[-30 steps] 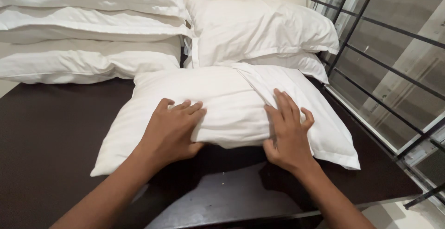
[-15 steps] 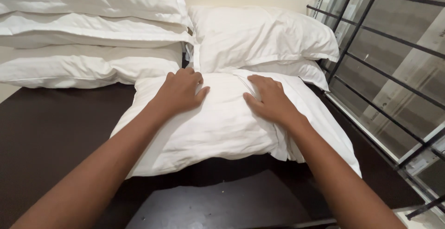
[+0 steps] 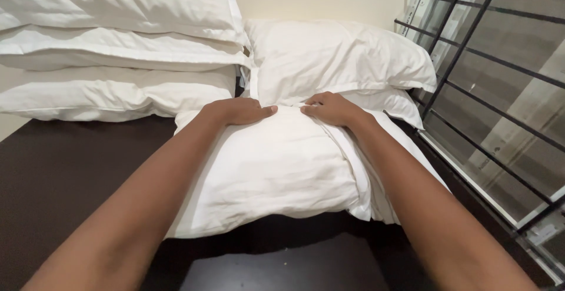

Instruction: The person inserts a white pillow into a white pillowcase on a dark table. They align the corners, push the pillow inside, and smooth the fabric to fit the case properly.

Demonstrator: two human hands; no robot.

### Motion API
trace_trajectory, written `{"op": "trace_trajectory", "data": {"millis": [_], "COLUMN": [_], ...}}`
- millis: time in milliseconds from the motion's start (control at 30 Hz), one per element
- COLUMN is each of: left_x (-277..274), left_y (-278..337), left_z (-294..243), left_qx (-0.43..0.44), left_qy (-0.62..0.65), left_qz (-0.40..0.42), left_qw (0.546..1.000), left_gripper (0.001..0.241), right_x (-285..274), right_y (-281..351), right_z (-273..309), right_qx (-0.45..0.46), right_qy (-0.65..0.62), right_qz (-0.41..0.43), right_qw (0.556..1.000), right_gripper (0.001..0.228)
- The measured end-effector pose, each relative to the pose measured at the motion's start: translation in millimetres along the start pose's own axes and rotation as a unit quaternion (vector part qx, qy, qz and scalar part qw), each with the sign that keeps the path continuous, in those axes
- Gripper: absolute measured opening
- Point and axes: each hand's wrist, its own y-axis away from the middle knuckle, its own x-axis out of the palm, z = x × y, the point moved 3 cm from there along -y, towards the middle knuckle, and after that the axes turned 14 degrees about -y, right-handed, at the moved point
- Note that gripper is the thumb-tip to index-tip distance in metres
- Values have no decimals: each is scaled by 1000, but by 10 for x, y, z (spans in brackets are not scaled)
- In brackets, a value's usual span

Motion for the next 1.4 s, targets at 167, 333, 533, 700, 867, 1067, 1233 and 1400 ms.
{"op": "trace_trajectory", "data": {"millis": [167,333,533,700,867,1067,1233,1400], "left_x": [-111,217,301,181,258,131,23,8], "left_y": [-42,-681,-671,-206,19,440,758,908], "left_z": [-66,312,310,132,87,-114,-247,-265], "left_qx": [-25,-11,-45,-119,-88,-46,-23,14], "left_qy": [15,57,26,19,-16,-31,-18,-3], "left_qz": [31,22,-3,-74,-243,-408,-470,-532], "left_qw": [999,998,999,990,966,911,882,847], "left_gripper": [88,83,76,71,52,38,31,28], "right_x": [148,326,340,366,341,266,298,267], "right_y": [-275,56,647,784,854,708,309,-59], "right_z": [-325,-318,5,100,203,314,336,642], "right_qx": [2,-60,-92,-161,-157,-110,-103,-157], "right_qy": [-10,13,15,28,36,48,51,56], "right_qz": [-20,-97,-190,-225,-226,-183,-135,-45], "right_qw": [1000,993,977,960,961,976,984,985], "right_gripper": [58,58,50,45,45,48,49,45]}}
